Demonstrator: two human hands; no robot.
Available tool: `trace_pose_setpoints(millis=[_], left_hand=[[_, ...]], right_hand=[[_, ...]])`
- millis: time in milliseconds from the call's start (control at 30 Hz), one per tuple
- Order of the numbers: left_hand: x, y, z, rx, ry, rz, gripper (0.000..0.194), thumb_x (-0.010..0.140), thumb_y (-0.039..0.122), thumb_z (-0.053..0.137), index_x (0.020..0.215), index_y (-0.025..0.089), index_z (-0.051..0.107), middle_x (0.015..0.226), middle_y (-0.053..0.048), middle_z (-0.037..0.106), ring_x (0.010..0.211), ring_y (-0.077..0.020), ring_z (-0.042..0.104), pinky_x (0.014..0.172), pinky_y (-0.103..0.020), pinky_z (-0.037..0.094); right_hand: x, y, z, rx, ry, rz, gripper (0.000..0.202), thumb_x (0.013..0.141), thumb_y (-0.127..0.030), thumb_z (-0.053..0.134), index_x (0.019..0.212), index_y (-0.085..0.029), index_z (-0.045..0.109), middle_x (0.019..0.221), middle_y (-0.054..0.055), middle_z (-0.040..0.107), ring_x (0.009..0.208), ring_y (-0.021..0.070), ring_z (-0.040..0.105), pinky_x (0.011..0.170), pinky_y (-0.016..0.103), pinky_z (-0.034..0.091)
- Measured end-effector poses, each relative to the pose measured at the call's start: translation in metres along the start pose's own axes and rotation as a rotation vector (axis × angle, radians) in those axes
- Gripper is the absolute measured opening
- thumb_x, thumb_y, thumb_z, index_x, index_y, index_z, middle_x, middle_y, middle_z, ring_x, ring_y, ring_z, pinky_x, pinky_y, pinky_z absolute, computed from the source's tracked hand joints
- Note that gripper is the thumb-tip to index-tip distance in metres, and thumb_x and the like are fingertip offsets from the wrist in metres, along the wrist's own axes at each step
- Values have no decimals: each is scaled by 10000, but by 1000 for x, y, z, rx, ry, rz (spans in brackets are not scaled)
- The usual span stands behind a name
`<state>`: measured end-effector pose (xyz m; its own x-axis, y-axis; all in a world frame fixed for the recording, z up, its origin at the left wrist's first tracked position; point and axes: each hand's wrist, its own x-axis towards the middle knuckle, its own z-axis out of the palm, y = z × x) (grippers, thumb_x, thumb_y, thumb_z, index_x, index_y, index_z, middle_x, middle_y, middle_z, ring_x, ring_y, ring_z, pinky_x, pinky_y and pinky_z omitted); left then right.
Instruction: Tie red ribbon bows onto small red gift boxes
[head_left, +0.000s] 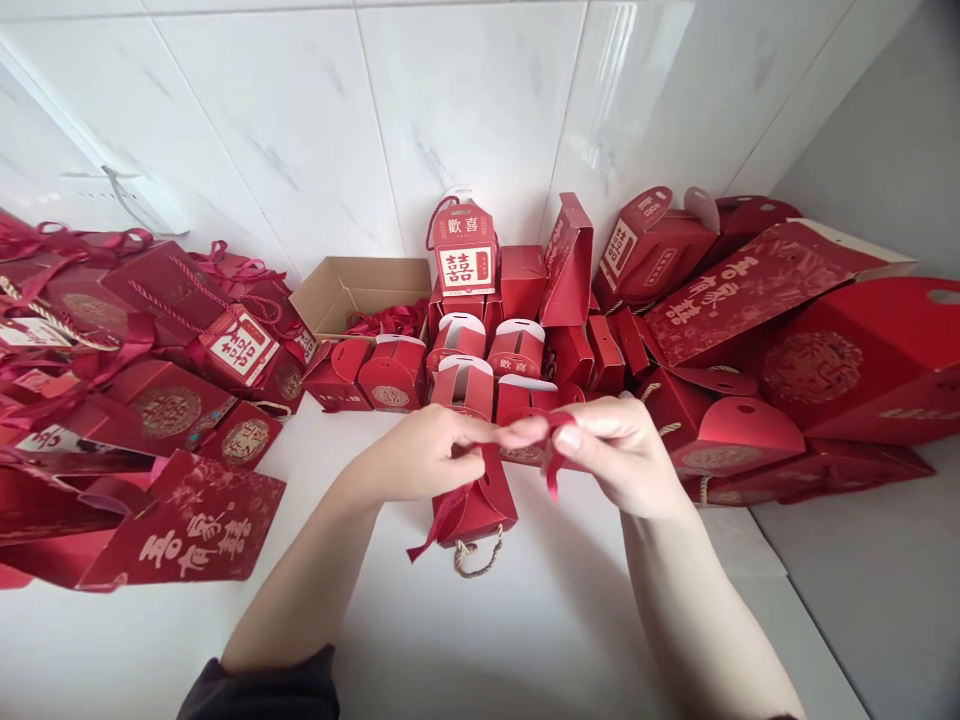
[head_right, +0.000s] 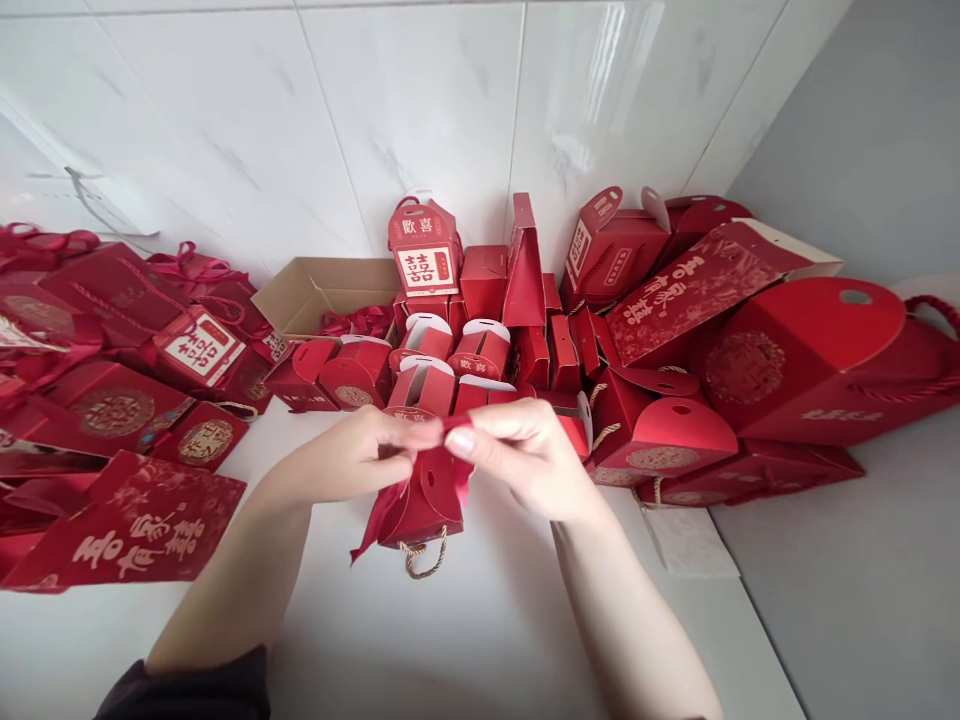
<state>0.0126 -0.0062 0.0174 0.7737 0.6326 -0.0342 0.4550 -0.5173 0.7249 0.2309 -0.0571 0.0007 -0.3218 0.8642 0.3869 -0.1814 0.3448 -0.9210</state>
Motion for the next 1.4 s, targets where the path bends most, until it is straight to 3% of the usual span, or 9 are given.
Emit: trace_pose_setpoints(millis=[133, 467, 567, 667, 767, 900, 1133, 1233, 1400], left_hand=[[1, 1, 1, -76, -190, 141, 248, 716, 39, 436, 596, 181, 272, 593, 36, 304, 560, -89, 270, 527, -265, 240], [-2, 2, 2, -14, -84, 230, 298, 729, 51, 451, 584, 183, 227, 549, 36, 280, 542, -99, 266, 524, -281, 245], [-2, 3, 0, -54, -82, 183, 274, 745, 78, 505, 558, 180, 332, 530, 40, 330, 532, -94, 303, 508, -263, 259], [-1, 4, -5, -190, -101, 130, 104, 824, 217, 620, 748, 149, 640, 706, -7, 583, 660, -124, 515, 602, -240, 401], [0, -1, -9, -369, 49, 59, 238, 871, 358, 648, 963, 159, 739, 1082, -83, 657, 932, -193, 610, 779, -277, 488], [-1, -16, -16, -514, 294, -67, 279, 902, 392, 623, 918, 152, 764, 1005, -88, 697, 944, -202, 622, 835, -309, 493], [-15, -13, -35, -379, 195, -171, 329, 871, 325, 646, 598, 146, 685, 615, -27, 652, 654, -146, 607, 697, -275, 475], [-19, -12, -40, -363, 142, -171, 385, 893, 338, 613, 560, 151, 669, 549, -25, 632, 565, -128, 576, 647, -272, 471], [-24, -22, -45, -541, 114, -39, 465, 914, 444, 585, 589, 136, 711, 544, -64, 655, 541, -143, 600, 698, -314, 522]], right_hand=[[5, 10, -7, -26, 119, 81, 242, 935, -356, 634, 1065, -219, 786, 883, 66, 792, 741, 193, 744, 679, 311, 627], [16, 25, 12, -54, 129, 141, 283, 934, -414, 618, 1006, -204, 793, 912, 72, 792, 831, 207, 763, 782, 340, 638], [14, 21, 13, -186, 214, 79, 266, 933, -400, 623, 1006, -212, 797, 950, 73, 789, 886, 223, 754, 813, 347, 625], [7, 6, 8, -212, 240, 18, 234, 942, -357, 619, 1000, -219, 798, 902, 56, 788, 815, 206, 744, 702, 303, 620], [-4, -13, -5, -205, 162, 7, 229, 959, -326, 593, 980, -220, 794, 854, 41, 782, 687, 178, 724, 549, 263, 581], [-19, -31, -27, -699, 41, 53, 201, 942, -318, 616, 926, -227, 794, 875, 30, 781, 722, 197, 719, 640, 297, 569], [-24, -31, -45, -1417, 702, -157, 240, 909, -292, 625, 1051, -202, 796, 797, 72, 785, 600, 232, 694, 540, 344, 493], [-22, -31, -43, -1377, 958, -254, 263, 917, -252, 601, 1100, -199, 782, 876, 76, 791, 688, 267, 718, 606, 380, 532], [-19, -32, -46, -1091, 1165, -476, 314, 940, -193, 528, 1151, -256, 752, 1074, 39, 758, 1003, 368, 702, 895, 546, 540]])
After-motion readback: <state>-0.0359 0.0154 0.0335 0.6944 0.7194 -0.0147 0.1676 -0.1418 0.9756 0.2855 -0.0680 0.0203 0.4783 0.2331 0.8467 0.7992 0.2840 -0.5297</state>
